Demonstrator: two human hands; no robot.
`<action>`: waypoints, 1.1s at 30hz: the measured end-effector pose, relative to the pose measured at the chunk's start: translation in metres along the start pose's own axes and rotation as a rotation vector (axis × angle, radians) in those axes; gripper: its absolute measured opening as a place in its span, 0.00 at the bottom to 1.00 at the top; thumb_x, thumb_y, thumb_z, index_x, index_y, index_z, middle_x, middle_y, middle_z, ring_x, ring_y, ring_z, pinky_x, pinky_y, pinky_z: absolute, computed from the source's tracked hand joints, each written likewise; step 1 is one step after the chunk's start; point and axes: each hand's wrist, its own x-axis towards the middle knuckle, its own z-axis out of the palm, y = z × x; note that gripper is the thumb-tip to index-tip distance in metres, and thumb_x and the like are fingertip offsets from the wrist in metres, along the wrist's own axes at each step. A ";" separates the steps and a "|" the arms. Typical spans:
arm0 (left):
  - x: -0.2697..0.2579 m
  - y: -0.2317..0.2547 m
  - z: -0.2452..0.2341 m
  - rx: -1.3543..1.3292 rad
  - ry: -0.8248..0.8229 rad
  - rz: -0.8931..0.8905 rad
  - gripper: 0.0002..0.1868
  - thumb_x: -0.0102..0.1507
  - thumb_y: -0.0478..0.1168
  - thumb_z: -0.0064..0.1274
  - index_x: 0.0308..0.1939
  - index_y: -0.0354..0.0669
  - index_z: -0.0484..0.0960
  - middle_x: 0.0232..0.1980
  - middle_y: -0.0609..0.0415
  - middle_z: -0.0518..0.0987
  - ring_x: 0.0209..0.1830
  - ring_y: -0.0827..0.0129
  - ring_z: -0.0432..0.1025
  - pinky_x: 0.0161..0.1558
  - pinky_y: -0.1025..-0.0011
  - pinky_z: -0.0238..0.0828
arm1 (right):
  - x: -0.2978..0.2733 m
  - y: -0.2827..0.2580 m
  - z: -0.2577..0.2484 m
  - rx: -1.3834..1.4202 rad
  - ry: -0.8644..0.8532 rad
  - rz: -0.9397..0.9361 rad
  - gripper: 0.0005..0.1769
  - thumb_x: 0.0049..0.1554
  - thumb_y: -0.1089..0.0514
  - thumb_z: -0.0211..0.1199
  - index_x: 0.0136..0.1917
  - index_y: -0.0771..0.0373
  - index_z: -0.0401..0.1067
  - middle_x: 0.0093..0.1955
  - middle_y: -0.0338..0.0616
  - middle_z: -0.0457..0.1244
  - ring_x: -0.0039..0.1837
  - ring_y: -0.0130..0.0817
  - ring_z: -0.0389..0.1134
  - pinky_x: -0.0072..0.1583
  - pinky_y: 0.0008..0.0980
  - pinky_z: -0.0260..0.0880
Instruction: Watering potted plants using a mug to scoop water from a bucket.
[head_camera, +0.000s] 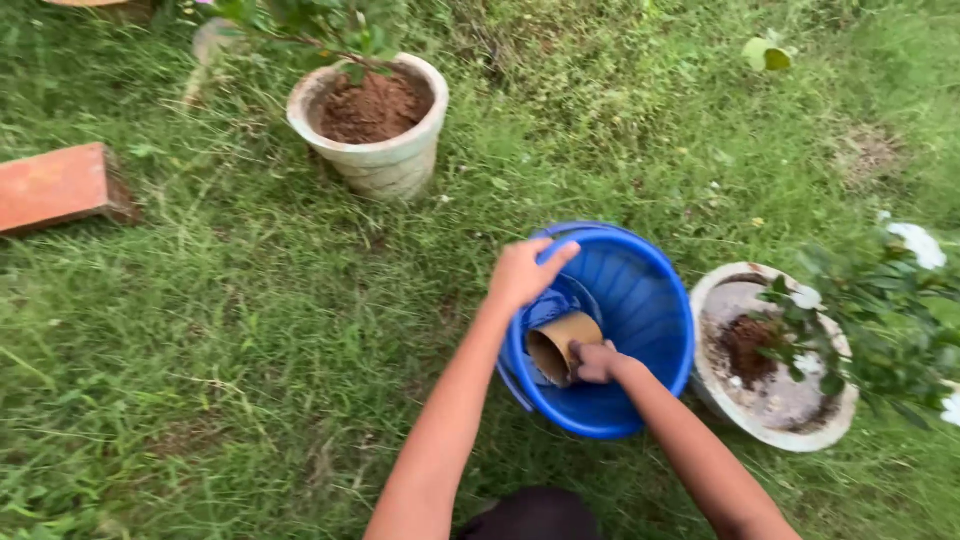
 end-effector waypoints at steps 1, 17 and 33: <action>-0.005 0.005 -0.008 0.004 -0.003 0.000 0.33 0.59 0.69 0.54 0.44 0.44 0.89 0.38 0.41 0.85 0.39 0.52 0.81 0.43 0.60 0.76 | 0.014 0.002 0.002 0.005 0.001 -0.002 0.28 0.51 0.43 0.65 0.61 0.56 0.67 0.56 0.52 0.68 0.63 0.50 0.67 0.64 0.48 0.59; -0.031 -0.011 -0.008 -0.127 0.009 -0.020 0.27 0.65 0.62 0.51 0.51 0.44 0.87 0.39 0.39 0.84 0.40 0.48 0.81 0.43 0.60 0.77 | -0.056 -0.027 -0.097 0.850 0.049 -0.123 0.14 0.52 0.55 0.74 0.34 0.61 0.70 0.32 0.32 0.61 0.38 0.23 0.60 0.42 0.29 0.60; -0.033 -0.090 -0.056 -0.139 0.297 -0.302 0.27 0.67 0.59 0.48 0.44 0.38 0.87 0.30 0.41 0.83 0.30 0.55 0.80 0.37 0.62 0.73 | -0.087 -0.006 -0.236 0.898 0.106 -0.311 0.08 0.51 0.60 0.67 0.32 0.59 0.71 0.30 0.28 0.59 0.35 0.17 0.56 0.38 0.24 0.54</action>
